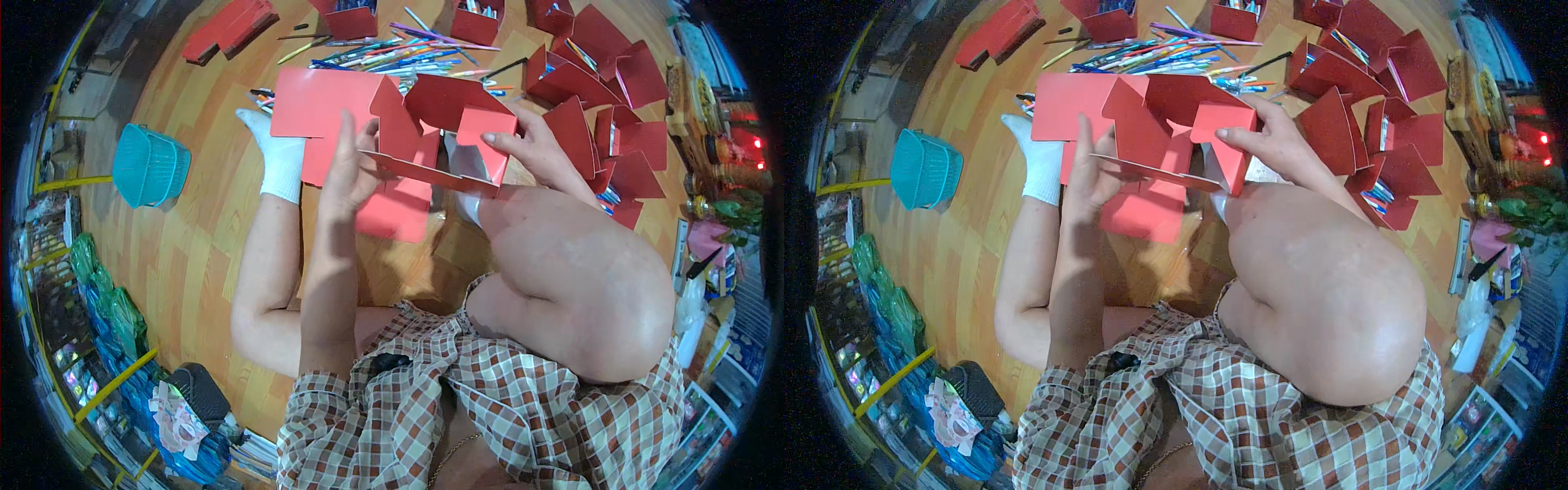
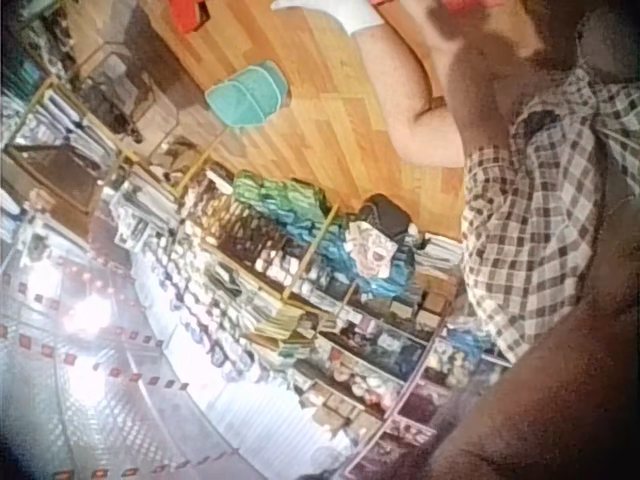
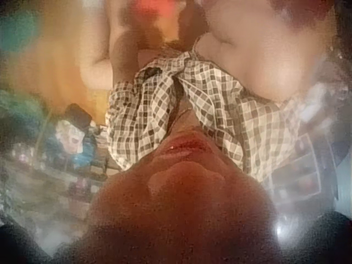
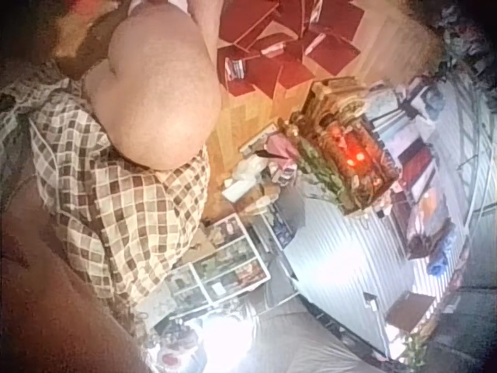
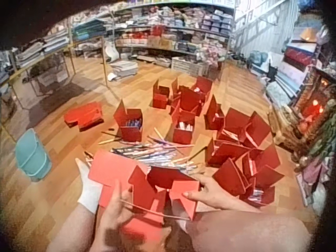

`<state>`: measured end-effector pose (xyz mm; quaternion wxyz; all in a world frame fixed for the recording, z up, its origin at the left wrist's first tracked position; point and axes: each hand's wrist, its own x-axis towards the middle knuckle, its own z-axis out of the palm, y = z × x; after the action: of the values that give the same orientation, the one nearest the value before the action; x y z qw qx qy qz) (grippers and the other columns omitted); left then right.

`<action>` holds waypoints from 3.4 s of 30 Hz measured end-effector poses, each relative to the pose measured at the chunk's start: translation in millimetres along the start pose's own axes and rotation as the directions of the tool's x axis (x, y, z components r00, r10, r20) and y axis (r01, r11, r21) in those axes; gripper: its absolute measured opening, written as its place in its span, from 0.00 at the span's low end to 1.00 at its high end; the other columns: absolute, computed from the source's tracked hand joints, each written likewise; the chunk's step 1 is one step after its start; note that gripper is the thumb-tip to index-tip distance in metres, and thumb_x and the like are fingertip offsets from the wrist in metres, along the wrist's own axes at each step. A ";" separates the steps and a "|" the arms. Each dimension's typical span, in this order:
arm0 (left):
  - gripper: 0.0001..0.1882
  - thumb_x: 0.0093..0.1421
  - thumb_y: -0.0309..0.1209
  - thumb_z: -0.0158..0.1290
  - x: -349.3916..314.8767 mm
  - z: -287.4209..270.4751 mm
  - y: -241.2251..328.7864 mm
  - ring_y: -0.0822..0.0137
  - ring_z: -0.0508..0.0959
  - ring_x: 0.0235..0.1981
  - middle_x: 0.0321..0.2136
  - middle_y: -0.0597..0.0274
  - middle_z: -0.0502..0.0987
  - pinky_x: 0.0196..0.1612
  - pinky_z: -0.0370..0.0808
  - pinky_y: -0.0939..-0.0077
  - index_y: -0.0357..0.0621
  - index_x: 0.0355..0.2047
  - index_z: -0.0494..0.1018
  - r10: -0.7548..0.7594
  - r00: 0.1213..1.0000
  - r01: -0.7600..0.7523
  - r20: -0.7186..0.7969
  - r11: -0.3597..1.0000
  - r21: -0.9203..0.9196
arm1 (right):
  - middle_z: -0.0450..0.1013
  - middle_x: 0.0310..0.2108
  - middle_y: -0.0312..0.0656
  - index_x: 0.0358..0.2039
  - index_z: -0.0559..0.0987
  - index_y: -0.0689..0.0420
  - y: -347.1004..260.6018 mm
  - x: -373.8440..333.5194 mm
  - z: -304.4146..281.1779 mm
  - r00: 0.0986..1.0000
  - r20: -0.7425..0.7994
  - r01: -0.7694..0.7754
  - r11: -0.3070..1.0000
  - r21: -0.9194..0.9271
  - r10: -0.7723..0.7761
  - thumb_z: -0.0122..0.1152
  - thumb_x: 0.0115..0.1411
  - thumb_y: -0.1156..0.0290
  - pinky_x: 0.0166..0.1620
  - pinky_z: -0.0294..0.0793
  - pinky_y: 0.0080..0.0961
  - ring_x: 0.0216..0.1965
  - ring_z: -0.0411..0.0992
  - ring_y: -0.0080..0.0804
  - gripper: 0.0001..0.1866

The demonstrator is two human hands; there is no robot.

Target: Assemble red paper boxes on the floor.

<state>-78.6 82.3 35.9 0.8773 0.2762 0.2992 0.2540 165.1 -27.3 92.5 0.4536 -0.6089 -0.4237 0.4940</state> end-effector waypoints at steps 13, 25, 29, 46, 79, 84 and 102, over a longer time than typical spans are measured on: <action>0.34 0.55 0.44 0.56 25.0 10.2 -17.2 0.66 0.70 0.49 0.49 0.54 0.69 0.55 0.65 0.72 0.34 0.55 0.60 0.057 0.991 -0.082 0.117 0.971 0.223 | 0.72 0.42 0.40 0.50 0.69 0.62 -2.4 4.0 -4.9 0.992 -0.042 0.115 0.992 -0.057 -0.117 0.65 0.50 0.69 0.47 0.69 0.23 0.43 0.69 0.24 0.27; 0.22 0.58 0.30 0.53 27.2 16.1 -22.6 0.71 0.75 0.40 0.41 0.60 0.74 0.43 0.74 0.74 0.39 0.52 0.63 0.154 0.988 -0.138 0.014 0.834 0.534 | 0.71 0.41 0.40 0.48 0.68 0.61 4.9 10.3 -1.7 0.981 -0.048 0.177 0.970 -0.164 -0.187 0.59 0.51 0.74 0.46 0.69 0.22 0.42 0.69 0.23 0.22; 0.20 0.60 0.29 0.50 32.4 14.6 -26.5 0.72 0.74 0.39 0.40 0.62 0.74 0.43 0.72 0.76 0.38 0.51 0.63 0.197 0.980 -0.149 -0.019 0.798 0.584 | 0.71 0.41 0.40 0.47 0.68 0.60 10.9 9.9 -2.5 0.978 -0.037 0.198 0.972 -0.125 -0.204 0.58 0.51 0.74 0.46 0.68 0.22 0.43 0.68 0.23 0.21; 0.37 0.58 0.42 0.51 -6.5 26.3 -14.9 0.59 0.45 0.66 0.62 0.49 0.50 0.65 0.40 0.63 0.45 0.63 0.49 0.412 0.815 -0.574 0.407 0.668 0.474 | 0.72 0.42 0.39 0.49 0.70 0.64 22.5 20.3 -8.4 0.987 -0.159 0.029 0.970 0.240 0.010 0.50 0.60 0.75 0.46 0.71 0.21 0.41 0.71 0.22 0.16; 0.20 0.61 0.30 0.45 -18.7 48.2 -28.3 0.51 0.61 0.57 0.54 0.40 0.58 0.55 0.63 0.62 0.46 0.54 0.67 0.628 0.705 -0.518 0.330 0.138 0.844 | 0.54 0.61 0.50 0.61 0.53 0.61 9.7 3.0 -11.1 0.977 -0.024 0.177 0.866 -0.468 -0.213 0.70 0.39 0.65 0.63 0.49 0.31 0.63 0.50 0.39 0.50; 0.20 0.58 0.29 0.50 -22.4 51.2 -31.4 0.52 0.72 0.43 0.50 0.42 0.64 0.44 0.71 0.63 0.43 0.52 0.67 0.741 0.644 -0.399 0.191 0.111 0.910 | 0.56 0.60 0.46 0.59 0.58 0.59 12.2 -1.9 -17.7 0.965 -0.011 0.258 0.961 -0.103 -0.260 0.51 0.44 0.77 0.63 0.49 0.33 0.63 0.52 0.37 0.37; 0.15 0.58 0.38 0.51 -15.6 72.9 -27.7 0.46 0.72 0.43 0.48 0.46 0.64 0.42 0.72 0.56 0.38 0.36 0.71 0.720 0.691 0.118 -0.057 -0.034 0.992 | 0.59 0.57 0.47 0.58 0.59 0.59 35.2 -3.5 -19.1 0.918 0.005 0.397 0.916 -0.063 -0.397 0.52 0.58 0.51 0.62 0.50 0.37 0.61 0.54 0.38 0.34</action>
<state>-33.1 28.6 73.1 0.2047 0.7597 0.5628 0.2533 185.8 -41.3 61.0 0.5266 -0.5261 -0.5519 0.3760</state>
